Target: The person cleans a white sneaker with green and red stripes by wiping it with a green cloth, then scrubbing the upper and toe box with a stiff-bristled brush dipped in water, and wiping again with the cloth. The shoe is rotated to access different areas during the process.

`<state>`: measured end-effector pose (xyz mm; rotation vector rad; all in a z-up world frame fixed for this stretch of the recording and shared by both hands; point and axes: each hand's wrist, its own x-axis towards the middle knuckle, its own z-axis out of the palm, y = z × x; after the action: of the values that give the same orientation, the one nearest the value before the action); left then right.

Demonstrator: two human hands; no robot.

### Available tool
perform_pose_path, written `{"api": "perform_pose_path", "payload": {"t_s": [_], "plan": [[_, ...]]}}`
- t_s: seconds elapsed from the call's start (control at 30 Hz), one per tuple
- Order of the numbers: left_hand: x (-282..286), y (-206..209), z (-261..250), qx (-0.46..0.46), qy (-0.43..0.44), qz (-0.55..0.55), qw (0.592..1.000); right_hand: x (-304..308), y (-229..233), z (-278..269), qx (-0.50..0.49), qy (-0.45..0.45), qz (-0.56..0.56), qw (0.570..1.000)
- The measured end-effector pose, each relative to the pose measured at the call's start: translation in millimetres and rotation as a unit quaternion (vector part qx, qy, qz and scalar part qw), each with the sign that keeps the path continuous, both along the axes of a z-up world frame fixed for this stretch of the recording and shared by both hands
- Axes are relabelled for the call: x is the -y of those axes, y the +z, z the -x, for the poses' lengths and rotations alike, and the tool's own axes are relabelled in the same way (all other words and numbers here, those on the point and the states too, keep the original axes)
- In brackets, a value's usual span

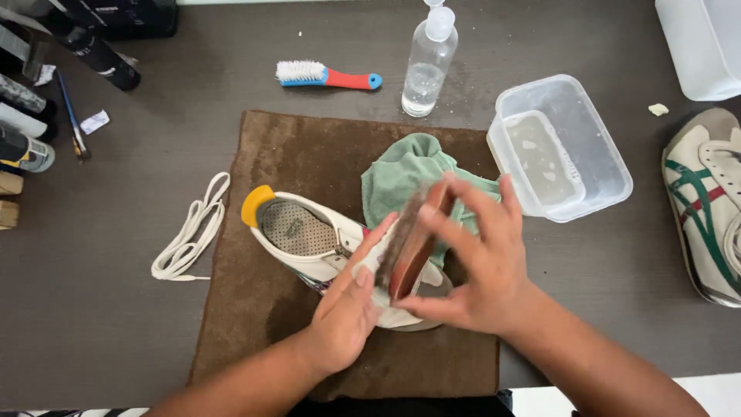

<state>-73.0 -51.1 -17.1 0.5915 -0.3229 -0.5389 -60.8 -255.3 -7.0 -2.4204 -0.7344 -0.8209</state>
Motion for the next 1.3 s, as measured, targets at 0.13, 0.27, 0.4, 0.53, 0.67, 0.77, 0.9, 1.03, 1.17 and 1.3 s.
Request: {"api": "perform_pose_path", "payload": {"t_s": [0.13, 0.27, 0.4, 0.53, 0.67, 0.77, 0.9, 1.03, 1.17, 1.3], "plan": [[-7.0, -1.5, -2.9, -0.031, -0.019, -0.07, 0.997, -8.7, 3.6, 9.2, -0.037, 0.076, 0.045, 0.995], [-4.2, -0.3, -4.9, 0.075, 0.015, -0.049, 0.996, -9.1, 4.4, -1.3, -0.028, 0.088, 0.045, 0.995], [-8.4, -3.1, -5.1, 0.053, -0.045, -0.008, 0.998, -4.7, -3.2, 1.9, -0.085, 0.06, -0.015, 0.994], [-9.0, -15.2, -9.9, 0.074, -0.006, -0.016, 0.997, -11.5, -1.7, 4.5, -0.033, 0.153, 0.085, 0.984], [-9.5, -21.8, -8.6, -0.021, -0.04, 0.007, 0.999, -12.8, 10.1, -9.8, -0.073, 0.047, -0.007, 0.996], [-6.5, -20.1, -12.4, -0.013, -0.017, 0.022, 1.0, -18.4, 6.3, 2.8, -0.042, 0.099, 0.031, 0.994], [-10.5, -29.1, -14.3, -0.078, -0.025, 0.017, 0.997, -13.8, 17.4, -13.9, -0.075, 0.06, 0.016, 0.995], [-6.7, -26.8, -13.4, -0.079, -0.019, 0.076, 0.994, -18.1, 11.4, -0.7, -0.067, 0.03, 0.021, 0.997], [-2.4, -30.0, -17.3, -0.033, 0.031, 0.041, 0.998, -11.8, 8.6, -2.2, -0.036, 0.129, 0.092, 0.987], [-1.7, -32.4, -15.6, -0.062, 0.03, 0.073, 0.995, -5.4, 8.5, -2.4, -0.07, 0.007, 0.034, 0.997]]}}
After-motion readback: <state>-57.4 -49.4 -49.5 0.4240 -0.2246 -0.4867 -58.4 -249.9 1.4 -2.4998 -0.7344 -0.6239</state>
